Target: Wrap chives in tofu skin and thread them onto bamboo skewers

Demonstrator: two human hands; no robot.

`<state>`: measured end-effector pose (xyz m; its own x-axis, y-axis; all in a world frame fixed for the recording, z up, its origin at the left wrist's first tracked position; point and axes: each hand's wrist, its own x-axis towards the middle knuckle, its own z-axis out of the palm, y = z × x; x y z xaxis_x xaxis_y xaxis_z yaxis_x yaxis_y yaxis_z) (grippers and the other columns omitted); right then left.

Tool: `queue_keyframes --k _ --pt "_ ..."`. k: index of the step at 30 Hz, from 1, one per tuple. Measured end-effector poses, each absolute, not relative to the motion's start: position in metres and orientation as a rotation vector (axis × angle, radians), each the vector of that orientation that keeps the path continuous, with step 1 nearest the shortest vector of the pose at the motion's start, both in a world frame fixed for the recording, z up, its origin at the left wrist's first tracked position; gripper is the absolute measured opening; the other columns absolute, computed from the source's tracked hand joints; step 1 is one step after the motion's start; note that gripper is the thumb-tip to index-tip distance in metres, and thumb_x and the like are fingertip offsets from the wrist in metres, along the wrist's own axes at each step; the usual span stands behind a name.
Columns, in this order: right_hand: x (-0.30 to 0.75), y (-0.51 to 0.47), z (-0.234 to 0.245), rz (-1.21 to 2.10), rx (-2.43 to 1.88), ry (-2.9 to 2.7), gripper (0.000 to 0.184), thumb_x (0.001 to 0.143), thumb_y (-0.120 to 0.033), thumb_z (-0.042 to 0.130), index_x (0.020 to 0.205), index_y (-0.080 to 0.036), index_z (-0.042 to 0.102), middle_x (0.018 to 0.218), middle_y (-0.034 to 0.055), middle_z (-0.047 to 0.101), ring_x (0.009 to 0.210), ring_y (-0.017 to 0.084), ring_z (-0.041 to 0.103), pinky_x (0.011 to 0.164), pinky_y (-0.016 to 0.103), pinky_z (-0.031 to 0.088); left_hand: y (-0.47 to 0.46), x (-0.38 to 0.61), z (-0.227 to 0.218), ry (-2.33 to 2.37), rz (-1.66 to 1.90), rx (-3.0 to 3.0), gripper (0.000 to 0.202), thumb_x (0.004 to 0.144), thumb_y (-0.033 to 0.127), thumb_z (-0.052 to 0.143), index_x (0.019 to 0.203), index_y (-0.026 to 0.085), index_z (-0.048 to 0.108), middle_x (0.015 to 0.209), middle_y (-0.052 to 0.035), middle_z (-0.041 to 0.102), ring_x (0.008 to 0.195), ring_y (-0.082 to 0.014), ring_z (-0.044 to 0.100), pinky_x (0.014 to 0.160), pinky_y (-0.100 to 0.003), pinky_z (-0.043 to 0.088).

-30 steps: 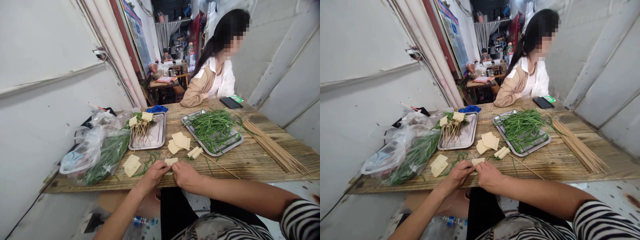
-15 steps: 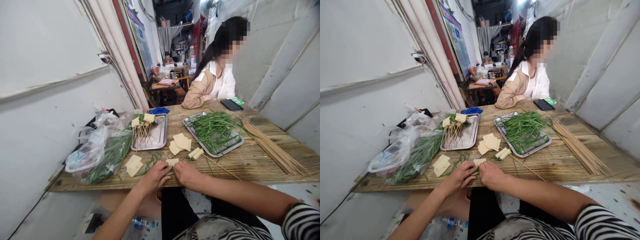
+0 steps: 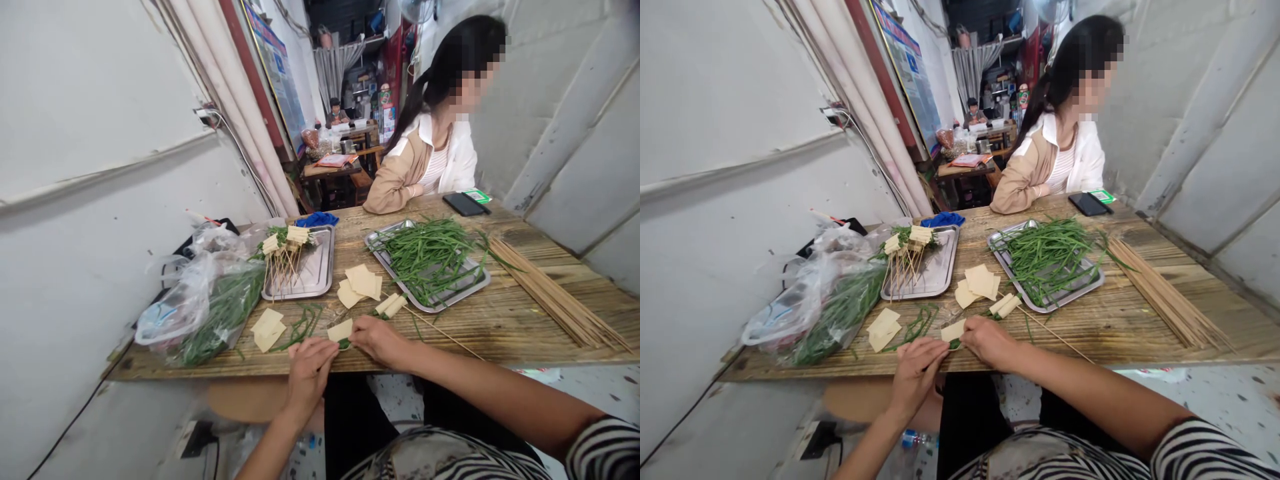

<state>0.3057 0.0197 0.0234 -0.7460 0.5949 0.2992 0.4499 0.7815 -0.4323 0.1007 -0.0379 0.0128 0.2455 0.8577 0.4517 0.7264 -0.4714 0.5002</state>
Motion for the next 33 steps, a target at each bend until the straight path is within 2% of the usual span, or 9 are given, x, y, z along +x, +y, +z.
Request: queue_keyframes --k 6,10,12,14,18,22,26,31,33 --pt "0.304 0.014 0.029 0.417 -0.845 -2.580 0.027 0.091 -0.014 0.042 0.076 -0.013 0.064 0.082 0.0065 0.058 0.078 0.015 0.049 0.067 0.026 0.038 -0.039 0.109 0.015 1.554 1.088 2.154 0.015 0.083 0.026 0.059 0.083 0.027 0.073 0.085 -0.0050 0.072 0.086 -0.0208 0.059 0.079 -0.039 0.044" --pt "0.304 0.009 0.033 0.292 -0.878 -2.627 0.018 0.088 -0.025 0.052 0.086 -0.013 0.065 0.090 0.0082 0.058 0.085 0.019 0.048 0.073 0.030 0.039 -0.037 0.111 0.013 1.543 1.113 2.074 0.015 0.082 0.026 0.058 0.081 0.025 0.073 0.083 -0.0054 0.071 0.084 -0.0195 0.060 0.079 -0.037 0.048" --pt "0.303 0.011 0.032 0.305 -0.909 -2.644 0.020 0.088 -0.029 0.053 0.082 -0.014 0.066 0.087 0.0078 0.058 0.085 0.019 0.048 0.072 0.029 0.039 -0.037 0.110 0.011 1.548 1.127 2.060 0.016 0.082 0.026 0.058 0.081 0.024 0.073 0.084 -0.0052 0.071 0.083 -0.0188 0.061 0.078 -0.036 0.049" --pt "0.301 0.015 0.028 0.378 -0.928 -2.642 0.024 0.089 -0.026 0.052 0.073 -0.014 0.066 0.082 0.0068 0.058 0.081 0.018 0.049 0.068 0.027 0.038 -0.037 0.108 0.010 1.555 1.129 2.061 0.016 0.083 0.025 0.057 0.081 0.023 0.073 0.085 -0.0047 0.071 0.083 -0.0180 0.061 0.077 -0.034 0.050" --pt "0.297 0.026 0.021 0.519 -0.867 -2.582 0.019 0.085 -0.021 0.059 0.070 -0.013 0.068 0.077 0.0058 0.060 0.079 0.016 0.050 0.067 0.026 0.037 -0.040 0.108 0.019 1.603 0.994 2.158 0.017 0.085 0.025 0.056 0.090 0.025 0.072 0.090 -0.0038 0.071 0.088 -0.0183 0.061 0.081 -0.035 0.047" --pt "0.296 0.028 0.021 0.606 -0.886 -2.545 0.017 0.083 -0.019 0.061 0.071 -0.012 0.069 0.076 0.0058 0.062 0.077 0.016 0.051 0.067 0.025 0.038 -0.044 0.119 0.033 1.777 0.810 2.356 0.025 0.079 0.034 0.064 0.104 0.029 0.068 0.091 -0.0034 0.070 0.093 -0.0229 0.057 0.084 -0.041 0.039" --pt "0.297 0.025 0.021 0.638 -0.920 -2.497 0.013 0.082 -0.019 0.063 0.075 -0.013 0.071 0.078 0.0057 0.062 0.078 0.016 0.051 0.067 0.025 0.037 -0.043 0.128 0.033 1.895 0.780 2.418 0.014 0.083 0.028 0.060 0.086 0.033 0.073 0.077 -0.0001 0.068 0.085 -0.0207 0.056 0.081 -0.041 0.032" --pt "0.298 0.021 0.021 0.544 -0.901 -2.489 0.017 0.086 -0.021 0.058 0.075 -0.014 0.069 0.080 0.0056 0.059 0.079 0.016 0.049 0.069 0.026 0.038 -0.039 0.126 0.027 1.801 0.808 2.353 0.017 0.085 0.026 0.057 0.084 0.031 0.073 0.077 -0.0003 0.067 0.084 -0.0187 0.054 0.077 -0.036 0.033" --pt "0.301 0.015 0.023 0.402 -0.883 -2.492 0.019 0.090 -0.022 0.051 0.082 -0.014 0.067 0.084 0.0065 0.058 0.081 0.017 0.048 0.070 0.027 0.039 -0.036 0.124 0.027 1.764 0.808 2.315 0.018 0.085 0.027 0.057 0.080 0.029 0.074 0.076 -0.0009 0.067 0.083 -0.0185 0.053 0.076 -0.035 0.034"
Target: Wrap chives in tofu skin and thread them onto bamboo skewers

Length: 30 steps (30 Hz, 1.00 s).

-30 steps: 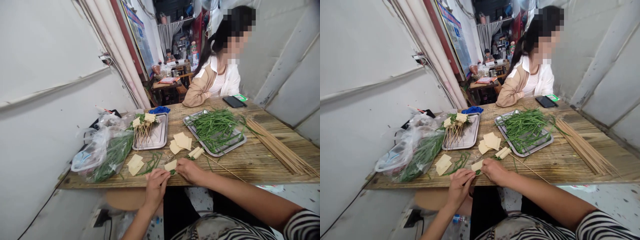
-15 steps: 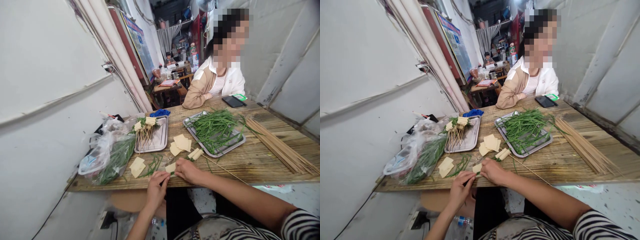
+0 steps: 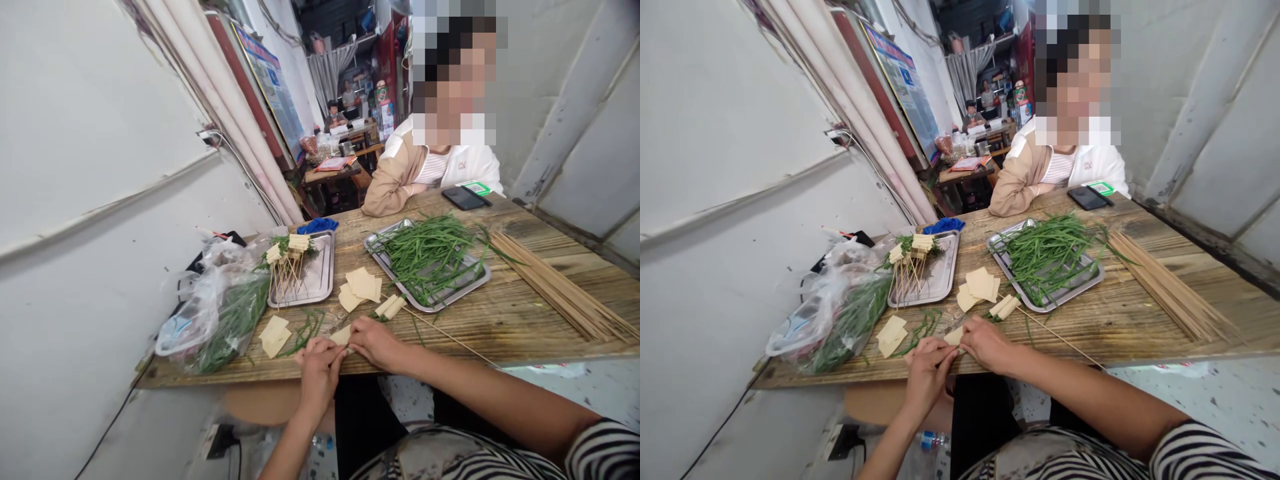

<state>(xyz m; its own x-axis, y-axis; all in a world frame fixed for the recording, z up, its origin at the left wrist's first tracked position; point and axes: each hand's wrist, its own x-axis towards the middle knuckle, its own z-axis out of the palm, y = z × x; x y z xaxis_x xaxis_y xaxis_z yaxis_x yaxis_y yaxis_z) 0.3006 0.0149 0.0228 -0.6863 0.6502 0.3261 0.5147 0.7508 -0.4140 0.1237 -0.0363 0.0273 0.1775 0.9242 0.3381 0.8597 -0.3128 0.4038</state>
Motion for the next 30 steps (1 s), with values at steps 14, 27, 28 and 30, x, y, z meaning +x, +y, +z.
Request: queue_keyframes --k 14,27,28,30 --pt "0.296 -0.007 0.009 -0.219 -0.643 -2.580 0.020 0.090 -0.014 0.044 0.086 -0.011 0.062 0.083 0.0093 0.057 0.084 0.021 0.046 0.081 0.037 0.040 -0.032 0.116 0.034 1.598 0.717 2.225 0.021 0.087 0.028 0.052 0.088 0.029 0.074 0.081 -0.0028 0.065 0.084 -0.0189 0.053 0.076 -0.033 0.041" --pt "0.297 0.022 0.029 0.010 -0.547 -2.821 0.017 0.089 -0.022 0.050 0.079 -0.013 0.062 0.079 0.0075 0.057 0.083 0.020 0.044 0.075 0.035 0.033 -0.044 0.109 0.026 1.676 0.786 2.601 0.018 0.086 0.028 0.055 0.097 0.028 0.069 0.090 -0.0030 0.071 0.088 -0.0200 0.059 0.078 -0.036 0.039" --pt "0.297 0.023 0.031 0.041 -0.561 -2.826 0.019 0.089 -0.023 0.050 0.077 -0.014 0.062 0.079 0.0072 0.058 0.084 0.020 0.044 0.075 0.034 0.033 -0.044 0.111 0.027 1.685 0.772 2.645 0.017 0.085 0.028 0.056 0.097 0.027 0.069 0.092 -0.0034 0.071 0.089 -0.0204 0.059 0.078 -0.036 0.038" --pt "0.297 0.024 0.035 0.088 -0.599 -2.826 0.022 0.089 -0.026 0.051 0.074 -0.015 0.063 0.079 0.0062 0.059 0.085 0.020 0.045 0.074 0.034 0.032 -0.045 0.113 0.028 1.732 0.767 2.698 0.016 0.085 0.029 0.056 0.095 0.026 0.069 0.097 -0.0045 0.069 0.094 -0.0214 0.058 0.079 -0.036 0.037"
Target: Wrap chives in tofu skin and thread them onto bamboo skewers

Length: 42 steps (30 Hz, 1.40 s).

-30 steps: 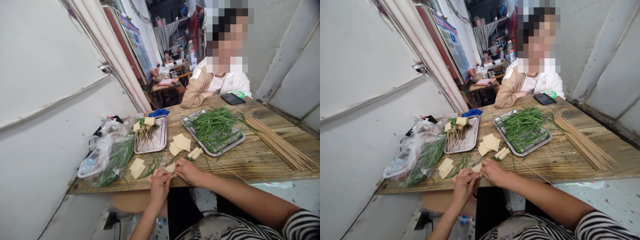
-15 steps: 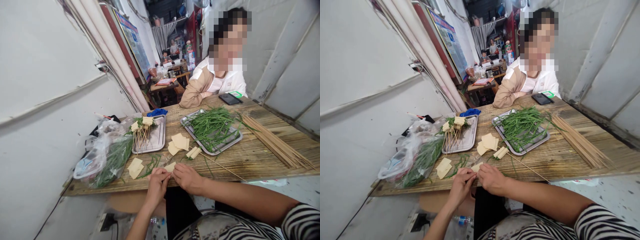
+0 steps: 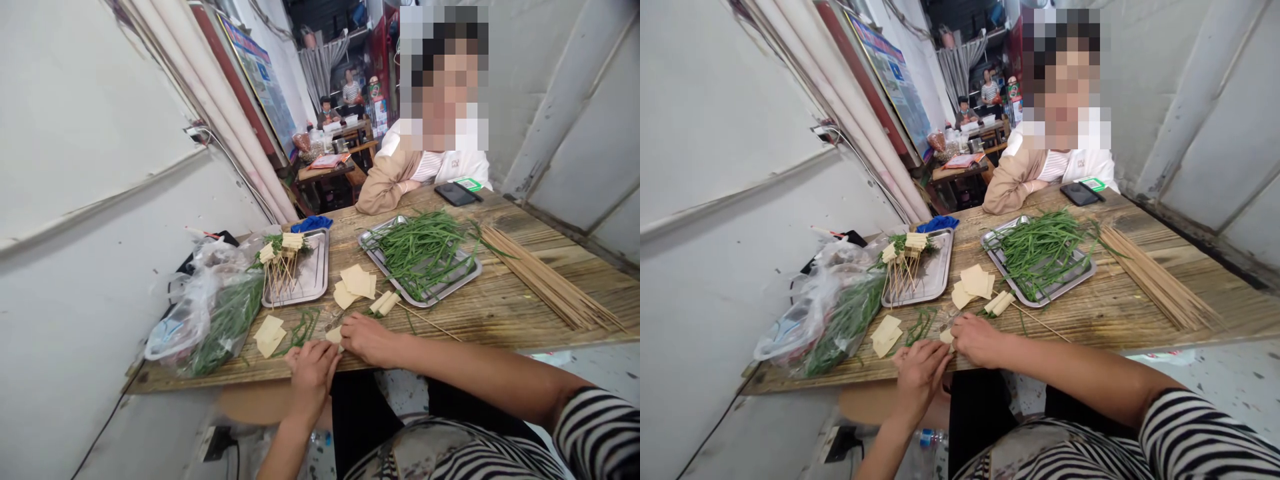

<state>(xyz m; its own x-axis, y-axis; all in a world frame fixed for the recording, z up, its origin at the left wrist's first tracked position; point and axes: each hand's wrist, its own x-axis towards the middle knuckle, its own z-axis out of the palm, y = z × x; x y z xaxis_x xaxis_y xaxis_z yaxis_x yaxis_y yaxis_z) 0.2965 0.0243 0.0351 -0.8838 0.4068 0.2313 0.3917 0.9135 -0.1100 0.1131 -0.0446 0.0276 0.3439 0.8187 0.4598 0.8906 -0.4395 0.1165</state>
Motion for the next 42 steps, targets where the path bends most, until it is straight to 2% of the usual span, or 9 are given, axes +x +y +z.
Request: queue_keyframes --k 3,10,16,20,24,29,34,39,42 --pt "0.296 0.025 0.041 0.107 -0.651 -2.808 0.024 0.089 -0.027 0.052 0.072 -0.016 0.064 0.081 0.0058 0.059 0.087 0.020 0.045 0.070 0.033 0.030 -0.044 0.116 0.027 -1.552 -0.645 -2.394 0.016 0.087 0.029 0.054 0.093 0.027 0.068 0.100 -0.0047 0.066 0.097 -0.0209 0.056 0.079 -0.036 0.034" --pt "0.292 0.036 0.048 0.231 -0.722 -2.874 0.023 0.087 -0.025 0.055 0.069 -0.017 0.066 0.077 0.0041 0.062 0.082 0.019 0.048 0.066 0.031 0.028 -0.042 0.121 0.020 -1.647 -0.627 -2.429 0.019 0.092 0.025 0.046 0.086 0.023 0.065 0.083 -0.0010 0.065 0.080 -0.0159 0.053 0.072 -0.033 0.026" --pt "0.299 0.026 0.038 0.034 -0.658 -2.746 0.022 0.092 -0.023 0.047 0.083 -0.014 0.065 0.076 0.0047 0.061 0.078 0.018 0.046 0.079 0.034 0.030 -0.036 0.121 0.020 -1.659 -0.635 -2.465 0.022 0.091 0.023 0.045 0.077 0.022 0.063 0.078 -0.0019 0.062 0.077 -0.0164 0.050 0.069 -0.033 0.024" --pt "0.302 0.021 0.027 -0.086 -0.567 -2.702 0.020 0.090 -0.019 0.046 0.081 -0.015 0.063 0.074 0.0046 0.059 0.078 0.018 0.045 0.087 0.038 0.026 -0.036 0.120 0.020 -1.671 -0.597 -2.461 0.020 0.088 0.021 0.049 0.074 0.022 0.063 0.076 -0.0010 0.062 0.076 -0.0168 0.050 0.069 -0.033 0.024" --pt "0.298 0.028 0.029 0.056 -0.610 -2.751 0.023 0.089 -0.023 0.050 0.071 -0.016 0.063 0.075 0.0039 0.060 0.080 0.018 0.045 0.082 0.037 0.026 -0.039 0.120 0.012 -1.668 -0.644 -2.375 0.017 0.089 0.021 0.050 0.085 0.025 0.066 0.080 -0.0006 0.064 0.079 -0.0170 0.053 0.072 -0.034 0.025" --pt "0.289 0.041 0.036 0.234 -0.718 -2.826 0.024 0.085 -0.021 0.054 0.064 -0.016 0.063 0.078 0.0042 0.063 0.081 0.018 0.045 0.074 0.035 0.024 -0.044 0.117 0.005 -1.599 -0.749 -2.289 0.021 0.090 0.026 0.048 0.102 0.027 0.065 0.085 -0.0024 0.068 0.081 -0.0172 0.057 0.072 -0.033 0.029" --pt "0.285 0.048 0.035 0.320 -0.779 -2.834 0.018 0.082 -0.023 0.058 0.066 -0.017 0.065 0.082 0.0040 0.064 0.086 0.019 0.046 0.071 0.034 0.023 -0.041 0.115 0.006 -1.577 -0.735 -2.331 0.020 0.090 0.026 0.049 0.093 0.027 0.068 0.087 -0.0011 0.070 0.084 -0.0172 0.058 0.074 -0.034 0.030" --pt "0.289 0.047 0.043 0.384 -0.795 -2.845 0.015 0.081 -0.025 0.061 0.070 -0.018 0.068 0.082 0.0040 0.064 0.088 0.019 0.048 0.072 0.033 0.024 -0.040 0.118 0.013 -1.622 -0.732 -2.284 0.015 0.087 0.026 0.055 0.086 0.030 0.069 0.090 -0.0007 0.068 0.093 -0.0209 0.054 0.080 -0.038 0.028" --pt "0.291 0.047 0.045 0.412 -0.796 -2.845 0.015 0.082 -0.026 0.060 0.073 -0.019 0.070 0.081 0.0041 0.065 0.087 0.019 0.049 0.074 0.033 0.025 -0.040 0.118 0.015 -1.638 -0.679 -2.315 0.015 0.087 0.025 0.054 0.085 0.029 0.068 0.087 -0.0004 0.068 0.093 -0.0206 0.054 0.079 -0.037 0.028"
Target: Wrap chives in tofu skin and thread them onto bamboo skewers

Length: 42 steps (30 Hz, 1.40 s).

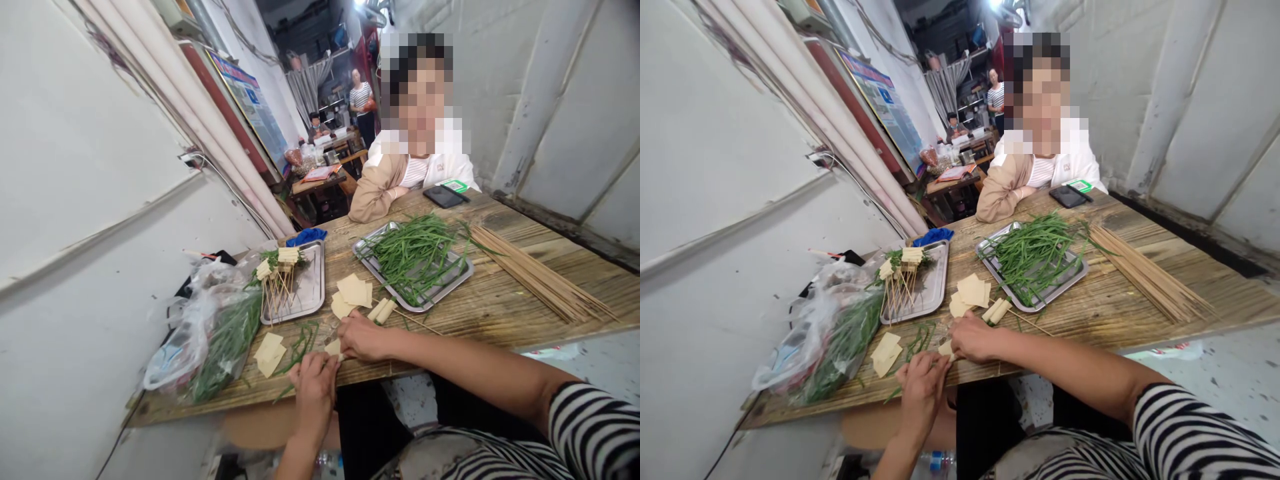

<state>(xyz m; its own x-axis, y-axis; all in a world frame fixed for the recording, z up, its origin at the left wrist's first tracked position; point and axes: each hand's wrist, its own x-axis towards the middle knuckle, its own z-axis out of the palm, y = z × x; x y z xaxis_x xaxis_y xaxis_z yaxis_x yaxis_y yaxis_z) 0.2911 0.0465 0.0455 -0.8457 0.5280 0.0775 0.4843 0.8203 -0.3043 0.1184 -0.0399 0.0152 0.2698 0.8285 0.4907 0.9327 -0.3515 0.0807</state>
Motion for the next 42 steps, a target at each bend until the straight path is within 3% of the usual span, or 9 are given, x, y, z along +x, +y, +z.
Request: queue_keyframes --k 13,17,21,29,34,42 --pt "0.294 0.048 0.052 0.440 -0.795 -2.872 0.011 0.081 -0.027 0.062 0.081 -0.021 0.072 0.078 0.0033 0.066 0.085 0.019 0.051 0.075 0.033 0.026 -0.034 0.120 0.037 -1.684 -0.565 -2.573 0.021 0.090 0.025 0.047 0.080 0.024 0.065 0.078 -0.0015 0.066 0.078 -0.0183 0.050 0.067 -0.031 0.028" --pt "0.301 0.038 0.047 0.202 -0.751 -2.797 0.017 0.083 -0.033 0.061 0.080 -0.018 0.068 0.081 0.0049 0.063 0.089 0.021 0.048 0.079 0.036 0.027 -0.028 0.120 0.043 -1.712 -0.523 -2.644 0.024 0.090 0.025 0.046 0.074 0.023 0.065 0.076 -0.0013 0.065 0.077 -0.0180 0.050 0.067 -0.031 0.029" --pt "0.306 0.027 0.036 -0.050 -0.600 -2.709 0.019 0.089 -0.028 0.052 0.081 -0.016 0.064 0.084 0.0046 0.060 0.092 0.021 0.044 0.080 0.036 0.026 -0.025 0.119 0.044 -1.745 -0.506 -2.659 0.025 0.088 0.024 0.048 0.069 0.022 0.064 0.074 -0.0015 0.065 0.075 -0.0179 0.051 0.067 -0.031 0.030" --pt "0.298 0.031 0.033 -0.059 -0.530 -2.784 0.020 0.089 -0.021 0.050 0.075 -0.014 0.062 0.081 0.0059 0.059 0.088 0.020 0.042 0.077 0.035 0.027 -0.023 0.116 0.043 -1.694 -0.465 -2.663 0.024 0.089 0.024 0.046 0.079 0.023 0.068 0.076 -0.0028 0.066 0.077 -0.0185 0.054 0.068 -0.031 0.036" --pt "0.296 0.039 0.037 0.073 -0.543 -2.824 0.022 0.086 -0.024 0.054 0.067 -0.016 0.062 0.079 0.0055 0.060 0.086 0.020 0.041 0.075 0.035 0.025 -0.035 0.116 0.035 -1.565 -0.620 -2.478 0.018 0.089 0.026 0.050 0.097 0.023 0.066 0.081 -0.0030 0.069 0.077 -0.0187 0.057 0.068 -0.031 0.035" --pt "0.289 0.050 0.036 0.179 -0.606 -2.852 0.020 0.084 -0.023 0.057 0.065 -0.017 0.063 0.082 0.0046 0.062 0.086 0.019 0.043 0.072 0.035 0.023 -0.040 0.119 0.028 -1.464 -0.586 -2.408 0.016 0.090 0.023 0.049 0.096 0.022 0.063 0.091 -0.0022 0.068 0.087 -0.0180 0.056 0.074 -0.031 0.032"
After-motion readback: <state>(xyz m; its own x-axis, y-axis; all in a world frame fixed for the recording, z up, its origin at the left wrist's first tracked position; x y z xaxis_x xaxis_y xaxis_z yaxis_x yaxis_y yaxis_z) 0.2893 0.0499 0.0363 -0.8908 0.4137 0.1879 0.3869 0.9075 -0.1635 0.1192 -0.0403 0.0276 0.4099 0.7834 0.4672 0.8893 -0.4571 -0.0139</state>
